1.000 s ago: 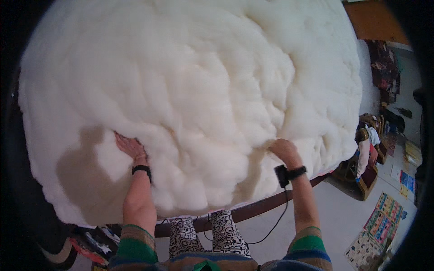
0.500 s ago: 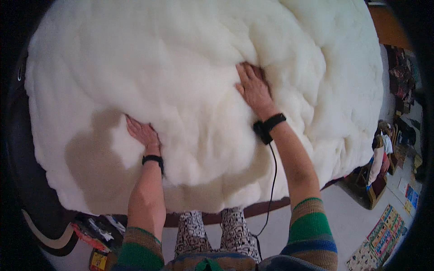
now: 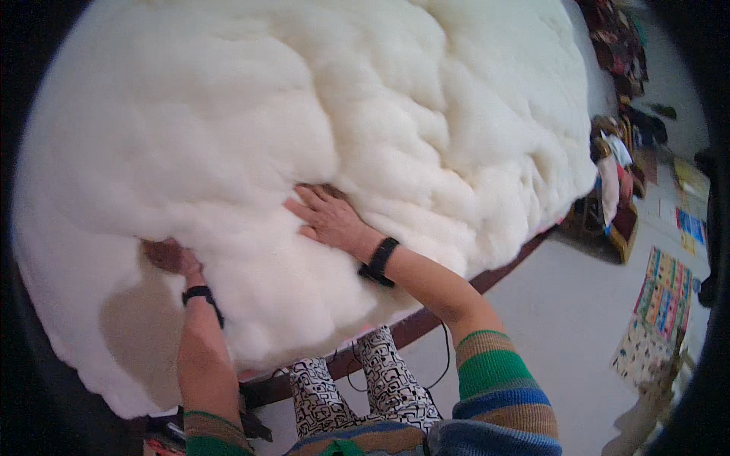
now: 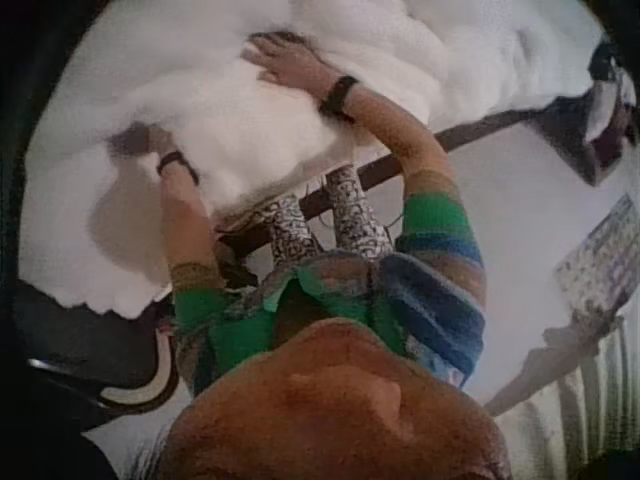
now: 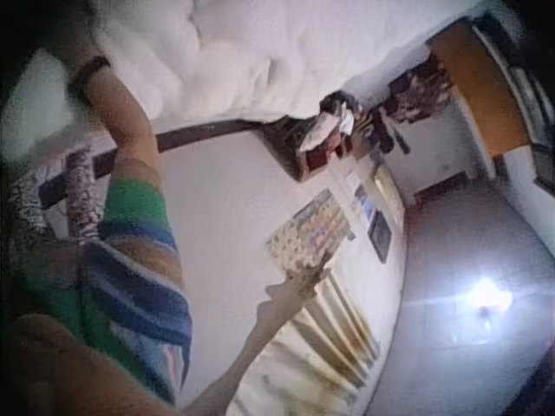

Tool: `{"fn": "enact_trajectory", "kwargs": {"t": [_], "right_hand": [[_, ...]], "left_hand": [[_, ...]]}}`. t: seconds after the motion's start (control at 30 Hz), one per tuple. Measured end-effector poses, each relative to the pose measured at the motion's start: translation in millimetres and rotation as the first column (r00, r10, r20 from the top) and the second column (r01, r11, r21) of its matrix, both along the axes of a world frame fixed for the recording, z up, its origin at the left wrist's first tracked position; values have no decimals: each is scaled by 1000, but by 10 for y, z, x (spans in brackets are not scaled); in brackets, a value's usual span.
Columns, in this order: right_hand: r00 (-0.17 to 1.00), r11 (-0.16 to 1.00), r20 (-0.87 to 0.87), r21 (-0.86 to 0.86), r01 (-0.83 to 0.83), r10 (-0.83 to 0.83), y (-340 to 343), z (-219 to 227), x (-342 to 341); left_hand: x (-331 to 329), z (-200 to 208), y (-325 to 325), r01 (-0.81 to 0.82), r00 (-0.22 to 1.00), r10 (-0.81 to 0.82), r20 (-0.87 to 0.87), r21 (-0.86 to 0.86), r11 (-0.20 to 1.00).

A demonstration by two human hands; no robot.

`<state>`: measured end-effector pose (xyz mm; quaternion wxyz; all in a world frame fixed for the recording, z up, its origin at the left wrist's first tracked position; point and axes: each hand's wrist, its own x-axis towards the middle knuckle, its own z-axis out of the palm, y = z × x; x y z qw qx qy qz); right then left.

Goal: The person repeatedly lifts, spreads, and pats a large sheet of white cotton batting on a bed to fluff and even it out. They walk around the bed to adjust different sections and then pick up a pink blanket from a nearby pile.

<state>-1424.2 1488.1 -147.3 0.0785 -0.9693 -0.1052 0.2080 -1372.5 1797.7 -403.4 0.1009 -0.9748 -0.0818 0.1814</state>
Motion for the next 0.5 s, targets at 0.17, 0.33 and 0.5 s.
{"fn": "enact_trajectory", "kwargs": {"t": [0.17, 0.33, 0.5], "right_hand": [[982, 978, 186, 194, -70, 34, -424, 699, -495], [888, 899, 356, -214, 381, -292, -1323, 1825, -1718], [745, 614, 451, -427, 664, -491, -2642, 1771, -2407]], "left_hand": [[-108, 37, -127, 192, 974, -211, 80, 190, 963], [-152, -194, -100, 137, 975, -140, 172, 29, 990], [-98, -95, -81, 26, 927, 286, 241, -806, 592]]}}
